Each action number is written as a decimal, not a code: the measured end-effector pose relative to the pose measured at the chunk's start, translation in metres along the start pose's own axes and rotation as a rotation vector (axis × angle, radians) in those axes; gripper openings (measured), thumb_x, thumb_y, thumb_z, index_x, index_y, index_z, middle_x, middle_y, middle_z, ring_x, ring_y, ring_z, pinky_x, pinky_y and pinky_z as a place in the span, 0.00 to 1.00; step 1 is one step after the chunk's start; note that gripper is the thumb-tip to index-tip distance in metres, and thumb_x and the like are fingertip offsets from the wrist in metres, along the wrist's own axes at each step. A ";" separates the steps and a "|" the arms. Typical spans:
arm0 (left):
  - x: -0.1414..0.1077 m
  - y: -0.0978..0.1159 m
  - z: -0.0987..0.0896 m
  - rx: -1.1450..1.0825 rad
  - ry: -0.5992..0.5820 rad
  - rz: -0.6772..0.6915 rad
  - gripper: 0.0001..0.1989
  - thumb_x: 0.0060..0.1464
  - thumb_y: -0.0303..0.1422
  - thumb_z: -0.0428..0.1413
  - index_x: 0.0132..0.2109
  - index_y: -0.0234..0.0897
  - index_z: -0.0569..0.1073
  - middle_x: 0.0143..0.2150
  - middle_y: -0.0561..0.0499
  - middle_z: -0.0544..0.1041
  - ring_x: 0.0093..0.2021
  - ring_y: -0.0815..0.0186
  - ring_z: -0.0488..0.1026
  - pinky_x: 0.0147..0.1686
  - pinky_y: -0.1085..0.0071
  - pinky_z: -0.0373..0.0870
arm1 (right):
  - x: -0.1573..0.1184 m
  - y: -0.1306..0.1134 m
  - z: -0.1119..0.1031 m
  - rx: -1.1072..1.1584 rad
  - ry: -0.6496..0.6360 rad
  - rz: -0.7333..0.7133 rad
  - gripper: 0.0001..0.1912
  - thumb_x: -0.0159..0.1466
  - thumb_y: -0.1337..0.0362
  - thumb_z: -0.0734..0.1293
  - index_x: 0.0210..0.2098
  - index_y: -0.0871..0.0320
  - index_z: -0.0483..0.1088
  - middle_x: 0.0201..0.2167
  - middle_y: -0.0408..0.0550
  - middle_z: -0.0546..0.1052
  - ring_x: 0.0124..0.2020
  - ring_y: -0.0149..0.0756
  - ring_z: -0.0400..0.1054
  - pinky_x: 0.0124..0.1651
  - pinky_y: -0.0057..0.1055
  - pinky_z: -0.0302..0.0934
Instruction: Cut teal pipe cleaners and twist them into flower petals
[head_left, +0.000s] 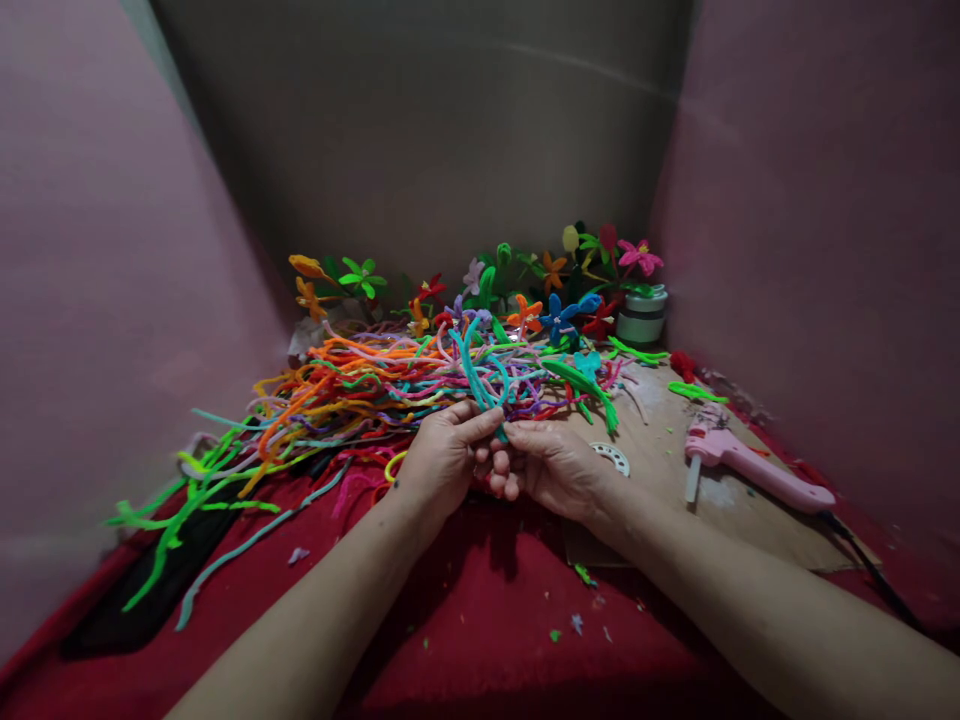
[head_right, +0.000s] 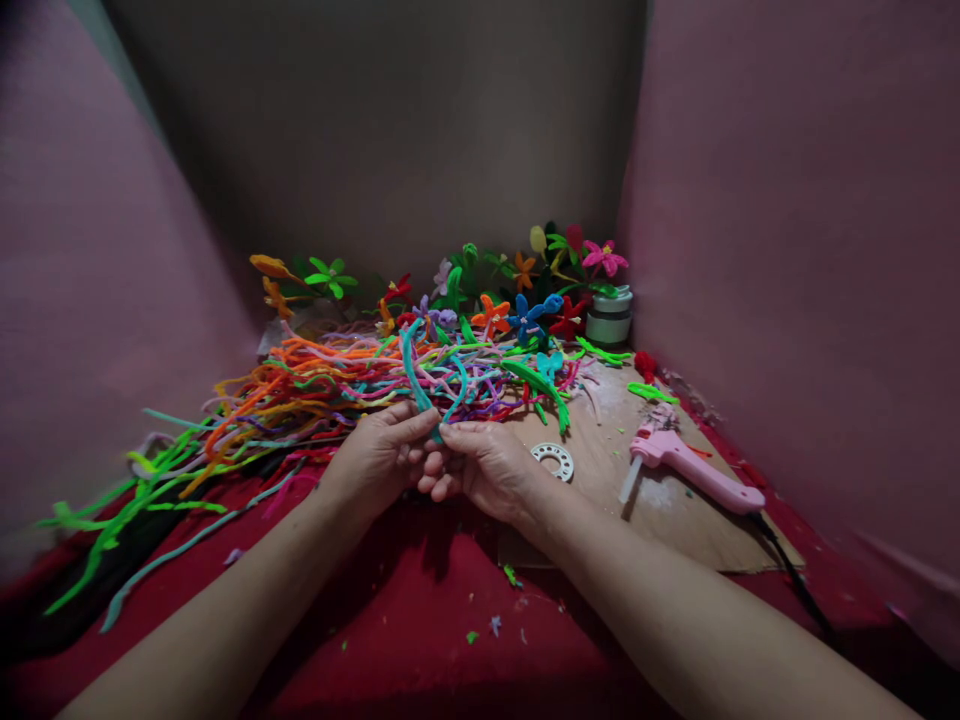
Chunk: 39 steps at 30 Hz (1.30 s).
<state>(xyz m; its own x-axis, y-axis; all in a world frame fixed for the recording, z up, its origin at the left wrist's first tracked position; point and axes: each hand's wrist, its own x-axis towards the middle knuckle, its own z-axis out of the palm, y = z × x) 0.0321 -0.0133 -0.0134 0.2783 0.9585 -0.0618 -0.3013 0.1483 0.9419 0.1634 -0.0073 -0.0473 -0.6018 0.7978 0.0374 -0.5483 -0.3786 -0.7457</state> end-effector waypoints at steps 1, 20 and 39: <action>0.000 0.000 0.000 -0.003 -0.011 -0.005 0.11 0.47 0.33 0.58 0.30 0.35 0.63 0.16 0.57 0.66 0.13 0.71 0.64 0.11 0.75 0.64 | 0.000 0.000 0.000 -0.008 0.010 -0.029 0.10 0.56 0.63 0.67 0.29 0.67 0.70 0.21 0.48 0.74 0.21 0.33 0.71 0.22 0.25 0.65; -0.003 -0.002 0.002 0.085 0.059 -0.027 0.12 0.43 0.33 0.61 0.26 0.35 0.63 0.17 0.56 0.69 0.14 0.71 0.67 0.13 0.76 0.66 | 0.002 0.000 -0.003 -0.004 0.052 0.068 0.12 0.51 0.63 0.72 0.25 0.67 0.70 0.18 0.45 0.72 0.18 0.29 0.68 0.20 0.22 0.62; 0.000 0.005 -0.001 0.276 0.132 0.108 0.15 0.42 0.35 0.61 0.22 0.35 0.62 0.11 0.58 0.63 0.11 0.75 0.60 0.12 0.79 0.53 | 0.000 -0.003 0.003 -0.243 0.242 -0.086 0.11 0.47 0.63 0.73 0.24 0.65 0.71 0.20 0.48 0.75 0.22 0.30 0.68 0.28 0.27 0.62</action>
<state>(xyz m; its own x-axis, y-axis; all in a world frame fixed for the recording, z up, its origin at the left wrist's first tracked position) 0.0295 -0.0126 -0.0090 0.1323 0.9910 0.0183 -0.0587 -0.0106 0.9982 0.1635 -0.0078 -0.0436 -0.3882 0.9211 -0.0301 -0.4191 -0.2055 -0.8844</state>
